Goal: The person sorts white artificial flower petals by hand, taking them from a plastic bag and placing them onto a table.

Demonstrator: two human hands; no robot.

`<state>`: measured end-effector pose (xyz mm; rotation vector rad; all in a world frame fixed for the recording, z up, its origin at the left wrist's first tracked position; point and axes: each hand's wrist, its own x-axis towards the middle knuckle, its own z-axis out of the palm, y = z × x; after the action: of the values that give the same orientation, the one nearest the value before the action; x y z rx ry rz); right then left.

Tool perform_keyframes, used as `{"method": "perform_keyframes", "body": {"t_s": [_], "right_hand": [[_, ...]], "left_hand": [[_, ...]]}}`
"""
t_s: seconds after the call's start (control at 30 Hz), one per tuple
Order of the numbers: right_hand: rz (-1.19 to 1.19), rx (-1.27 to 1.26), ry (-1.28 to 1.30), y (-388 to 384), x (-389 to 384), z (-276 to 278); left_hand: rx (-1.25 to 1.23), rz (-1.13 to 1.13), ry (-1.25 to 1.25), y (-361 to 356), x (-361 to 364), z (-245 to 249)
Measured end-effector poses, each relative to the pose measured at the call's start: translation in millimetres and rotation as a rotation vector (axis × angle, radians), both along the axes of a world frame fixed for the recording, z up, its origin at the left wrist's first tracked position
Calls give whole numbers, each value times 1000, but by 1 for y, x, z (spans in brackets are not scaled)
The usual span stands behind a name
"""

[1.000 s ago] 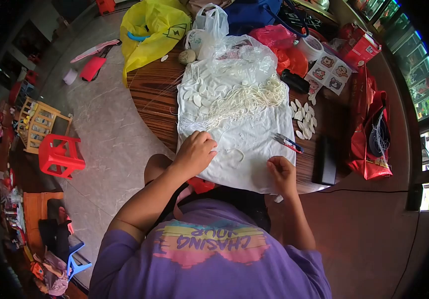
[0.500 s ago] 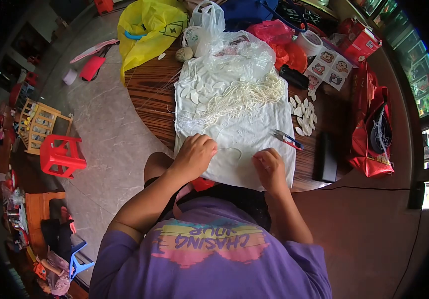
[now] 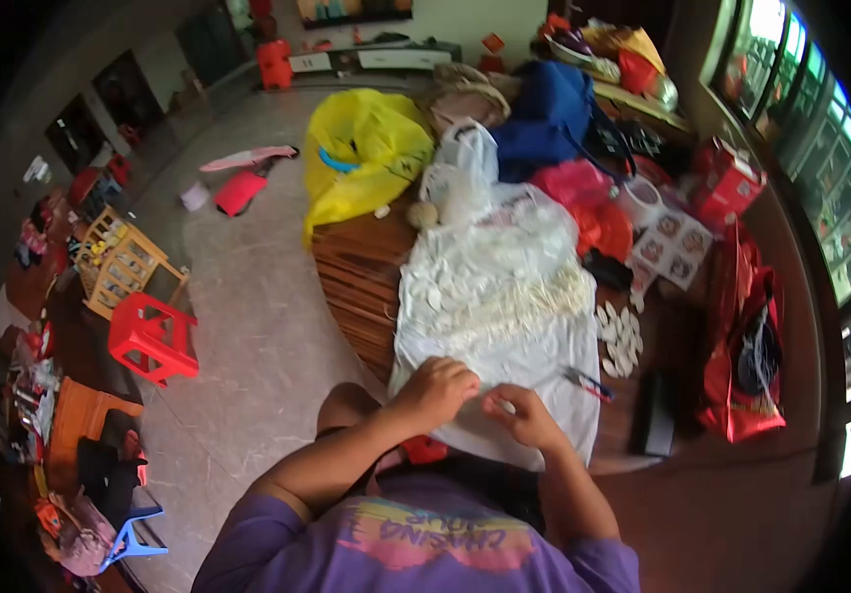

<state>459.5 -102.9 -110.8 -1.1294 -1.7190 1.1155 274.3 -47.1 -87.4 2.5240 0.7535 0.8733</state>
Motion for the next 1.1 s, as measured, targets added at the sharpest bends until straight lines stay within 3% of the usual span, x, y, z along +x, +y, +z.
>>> {"method": "perform_keyframes", "body": {"t_s": [0.27, 0.37, 0.53, 0.83, 1.1], "right_hand": [[-3, -438, 211, -4, 19, 2], [-21, -378, 69, -3, 32, 10], [-103, -62, -383, 1, 50, 27], [-47, 159, -512, 3, 44, 12], [-63, 384, -607, 1, 43, -1]], "left_hand": [[-48, 11, 51, 1, -8, -11], [-46, 32, 65, 3, -15, -6], [-10, 108, 121, 16, -48, -5], [-220, 417, 165, 12, -121, 33], [-344, 412, 185, 1, -161, 10]]}}
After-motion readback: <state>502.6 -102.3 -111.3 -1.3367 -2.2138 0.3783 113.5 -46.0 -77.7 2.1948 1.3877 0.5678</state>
